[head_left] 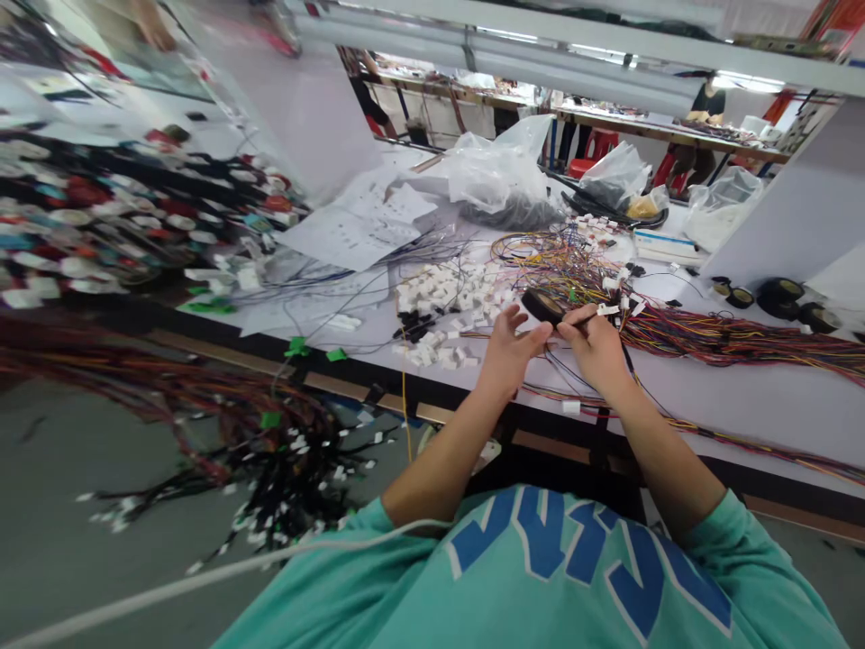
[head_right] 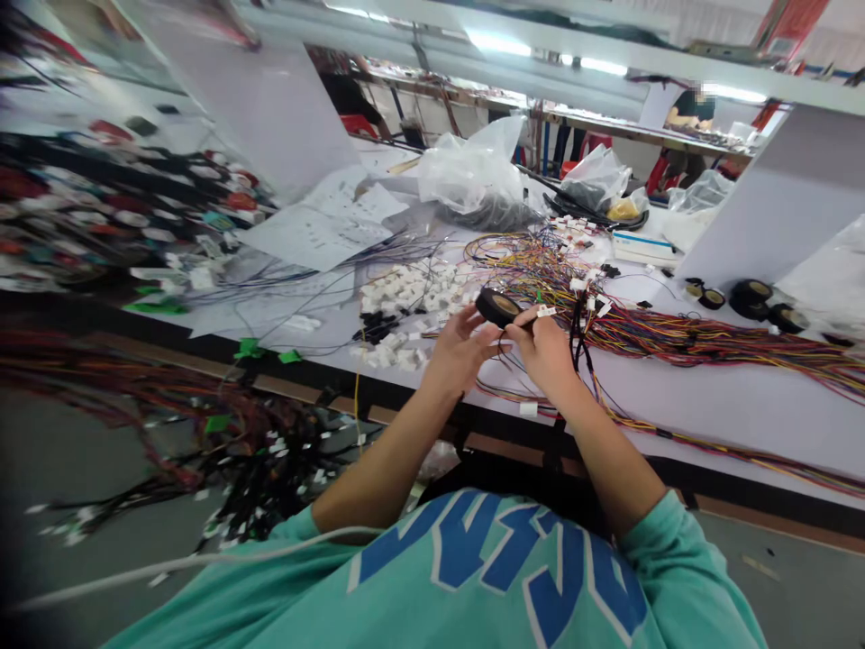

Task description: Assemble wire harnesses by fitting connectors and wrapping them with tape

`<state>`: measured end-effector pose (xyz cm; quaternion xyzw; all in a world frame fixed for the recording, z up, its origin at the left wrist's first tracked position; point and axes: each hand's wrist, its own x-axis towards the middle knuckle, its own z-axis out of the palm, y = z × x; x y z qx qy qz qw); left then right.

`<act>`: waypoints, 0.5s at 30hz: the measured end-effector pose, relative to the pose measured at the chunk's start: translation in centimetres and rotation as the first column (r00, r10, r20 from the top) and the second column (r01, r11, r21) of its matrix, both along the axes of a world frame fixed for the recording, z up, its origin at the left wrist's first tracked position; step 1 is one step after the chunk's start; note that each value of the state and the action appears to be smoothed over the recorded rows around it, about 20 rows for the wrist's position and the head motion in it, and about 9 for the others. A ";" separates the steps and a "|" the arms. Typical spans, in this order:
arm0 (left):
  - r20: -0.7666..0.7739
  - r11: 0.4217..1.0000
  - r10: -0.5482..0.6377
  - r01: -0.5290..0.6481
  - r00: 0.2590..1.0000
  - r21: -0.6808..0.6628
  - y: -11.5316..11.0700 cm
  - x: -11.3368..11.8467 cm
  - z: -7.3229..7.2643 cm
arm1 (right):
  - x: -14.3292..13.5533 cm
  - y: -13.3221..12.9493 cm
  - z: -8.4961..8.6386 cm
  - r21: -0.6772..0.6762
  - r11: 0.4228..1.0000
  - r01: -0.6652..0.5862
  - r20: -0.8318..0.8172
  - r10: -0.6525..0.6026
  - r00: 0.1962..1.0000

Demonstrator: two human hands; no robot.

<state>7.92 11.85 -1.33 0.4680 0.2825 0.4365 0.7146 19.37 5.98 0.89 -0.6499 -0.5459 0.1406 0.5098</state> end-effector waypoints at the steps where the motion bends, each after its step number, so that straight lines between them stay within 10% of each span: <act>1: 0.045 0.989 -0.114 0.117 0.992 -0.094 0.6 -0.2 0.1 | 0.1 0.1 -0.2 0.018 0.998 -0.052 -0.087 0.054 0.995; 5: 0.133 0.865 -0.445 0.464 0.886 -0.194 2.3 -0.8 -0.2 | 0.3 0.6 -1.0 0.021 0.981 -0.193 -0.425 0.184 0.886; 10: 0.058 0.986 -0.124 0.117 0.991 0.119 0.3 -1.1 -2.4 | 0.8 1.2 -0.9 -0.073 0.997 -0.036 -0.542 -0.009 0.841; 15: -0.185 0.768 -0.185 0.260 0.965 0.586 -1.7 -2.3 -2.5 | 1.1 0.6 1.2 -0.135 0.991 -0.026 -0.206 -0.003 0.978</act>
